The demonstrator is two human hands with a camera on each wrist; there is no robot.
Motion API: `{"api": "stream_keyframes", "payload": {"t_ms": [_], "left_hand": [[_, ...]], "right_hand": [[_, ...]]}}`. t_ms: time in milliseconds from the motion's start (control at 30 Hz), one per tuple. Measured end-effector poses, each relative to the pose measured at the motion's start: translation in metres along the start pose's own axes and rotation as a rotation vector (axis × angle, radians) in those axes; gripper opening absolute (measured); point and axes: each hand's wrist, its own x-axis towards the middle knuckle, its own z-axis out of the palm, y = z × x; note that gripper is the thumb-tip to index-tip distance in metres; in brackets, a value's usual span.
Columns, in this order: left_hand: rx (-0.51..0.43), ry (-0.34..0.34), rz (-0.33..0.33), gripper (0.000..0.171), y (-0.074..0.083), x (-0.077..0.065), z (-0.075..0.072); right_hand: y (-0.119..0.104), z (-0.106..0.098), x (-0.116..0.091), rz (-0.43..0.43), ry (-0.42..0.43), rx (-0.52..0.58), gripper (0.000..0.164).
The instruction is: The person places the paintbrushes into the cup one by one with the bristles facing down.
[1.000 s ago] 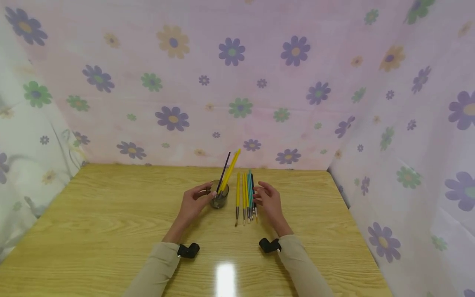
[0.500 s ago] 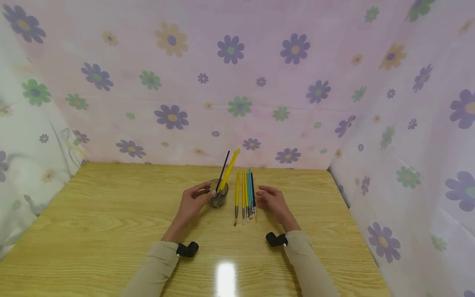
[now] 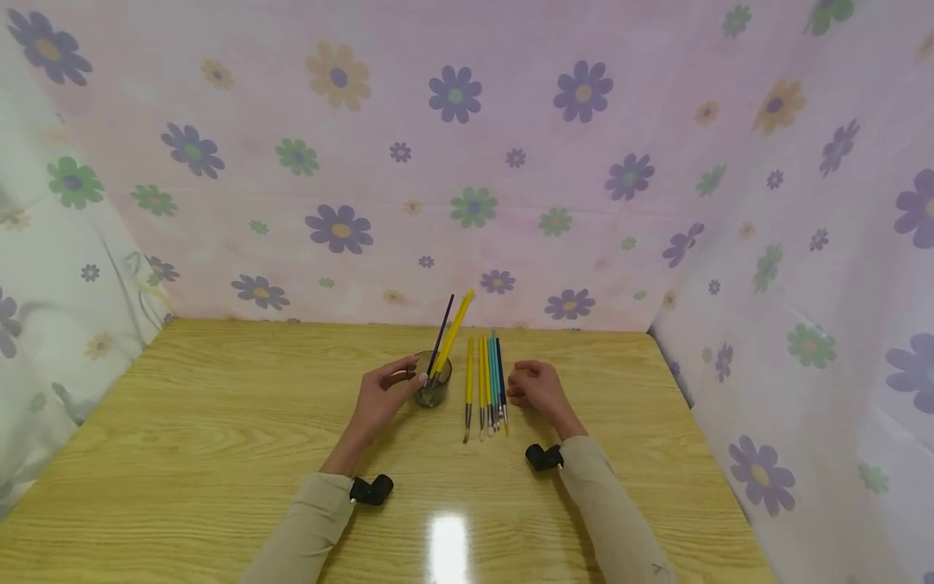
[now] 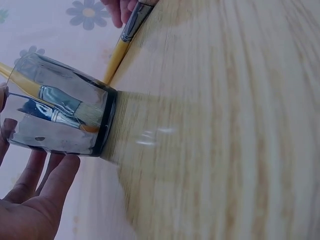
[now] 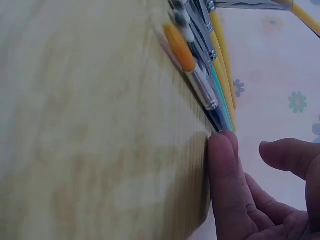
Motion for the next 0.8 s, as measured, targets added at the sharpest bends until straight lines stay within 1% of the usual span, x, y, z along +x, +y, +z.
{"api": "stream_keyframes", "payload": {"t_ms": [67, 167, 400, 567, 800], "left_hand": [[0.000, -0.001, 0.001, 0.042, 0.000, 0.000, 0.000], [-0.001, -0.002, 0.006, 0.042, 0.000, 0.000, 0.000], [-0.014, -0.010, 0.013, 0.042, 0.000, -0.001, 0.000], [-0.032, -0.017, 0.004, 0.043, 0.000, -0.001, 0.000], [-0.028, -0.014, 0.013, 0.043, 0.000, -0.001, 0.000]], "right_hand": [[-0.002, 0.001, 0.004, 0.012, 0.011, -0.054, 0.048], [-0.005, 0.004, 0.010, 0.032, 0.038, -0.099, 0.046], [-0.012, 0.011, 0.020, -0.019, 0.069, -0.207, 0.043], [-0.013, 0.016, 0.022, -0.037, 0.108, -0.303, 0.040], [-0.017, 0.018, 0.019, -0.050, 0.144, -0.376, 0.041]]}}
